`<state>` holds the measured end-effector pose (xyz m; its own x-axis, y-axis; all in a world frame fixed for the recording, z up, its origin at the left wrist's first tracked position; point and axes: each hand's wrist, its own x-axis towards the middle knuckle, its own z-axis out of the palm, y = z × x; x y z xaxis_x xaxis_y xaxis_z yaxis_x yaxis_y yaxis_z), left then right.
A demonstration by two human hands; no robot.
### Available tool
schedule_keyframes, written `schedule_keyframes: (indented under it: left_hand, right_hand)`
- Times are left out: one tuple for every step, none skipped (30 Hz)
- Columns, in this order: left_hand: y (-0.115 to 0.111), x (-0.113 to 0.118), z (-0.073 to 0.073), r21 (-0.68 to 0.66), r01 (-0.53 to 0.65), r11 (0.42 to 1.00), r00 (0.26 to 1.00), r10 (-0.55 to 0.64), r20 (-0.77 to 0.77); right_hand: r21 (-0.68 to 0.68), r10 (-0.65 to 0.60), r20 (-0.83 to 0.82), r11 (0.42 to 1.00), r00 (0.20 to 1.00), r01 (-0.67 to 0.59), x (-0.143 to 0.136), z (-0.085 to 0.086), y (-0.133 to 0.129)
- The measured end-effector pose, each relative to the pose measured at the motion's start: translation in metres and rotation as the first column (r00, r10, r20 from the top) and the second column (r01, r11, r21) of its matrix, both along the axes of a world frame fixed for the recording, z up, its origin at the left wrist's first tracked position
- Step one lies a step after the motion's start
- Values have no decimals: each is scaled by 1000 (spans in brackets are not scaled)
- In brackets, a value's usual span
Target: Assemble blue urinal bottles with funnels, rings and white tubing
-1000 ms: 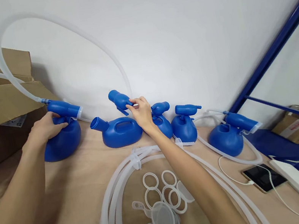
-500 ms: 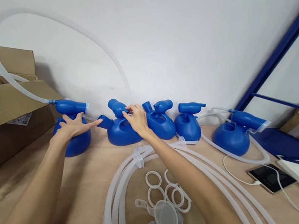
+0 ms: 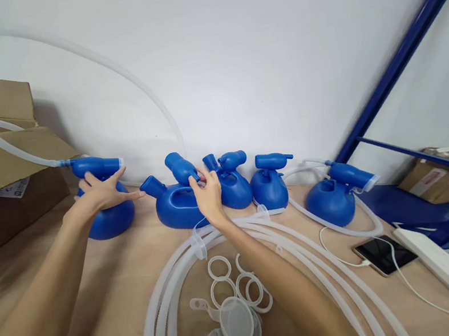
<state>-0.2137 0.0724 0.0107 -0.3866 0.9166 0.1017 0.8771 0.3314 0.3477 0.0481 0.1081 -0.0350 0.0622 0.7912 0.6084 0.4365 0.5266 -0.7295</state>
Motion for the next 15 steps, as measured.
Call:
schedule_keyframes:
  left_hand:
    - [-1,2,2,12,-14,1000,999,15,-46]
    - [0,4,3,29,14,999,995,-11,-100]
    - [1,6,3,44,98,994,985,-91,-146]
    - [2,7,2,47,215,975,964,-205,-172]
    - [4,7,0,44,335,941,930,-323,-174]
    - [7,8,-3,42,431,901,893,-420,-164]
    - [9,8,-6,45,491,870,864,-479,-152]
    - [11,8,-8,51,511,858,854,-500,-145]
    - [12,9,-11,59,504,862,858,-492,-144]
    - [13,9,-12,69,484,872,870,-471,-148]
    - [13,11,-13,78,465,882,880,-450,-151]
    - [12,12,-13,86,446,891,890,-430,-153]
    - [11,14,-13,92,425,901,900,-409,-153]
    - [9,17,-12,97,404,910,909,-387,-153]
    - [7,19,-11,101,385,917,917,-368,-153]
  right_hand:
    - [-25,1,-56,1000,998,-3,0,-5,1]
    - [-53,13,-112,998,994,-19,-1,-10,3]
    - [-81,29,-165,996,986,-43,-1,-13,6]
    - [-106,45,-211,992,976,-69,-2,-16,9]
    - [-127,60,-247,987,967,-94,-2,-17,12]
    - [-144,73,-270,983,960,-115,-2,-18,16]
    - [-155,82,-280,979,956,-130,-1,-18,20]
    - [-162,88,-280,977,956,-137,0,-18,23]
    - [-167,90,-274,976,957,-140,2,-17,26]
    - [-171,93,-266,975,959,-142,5,-16,29]
    - [-174,95,-252,974,963,-142,9,-14,31]
    - [-174,97,-230,975,968,-139,14,-12,32]
    - [-171,96,-201,976,975,-132,19,-9,32]
    - [-167,94,-168,978,981,-123,25,-6,31]
    - [-161,90,-135,981,987,-111,31,-3,30]
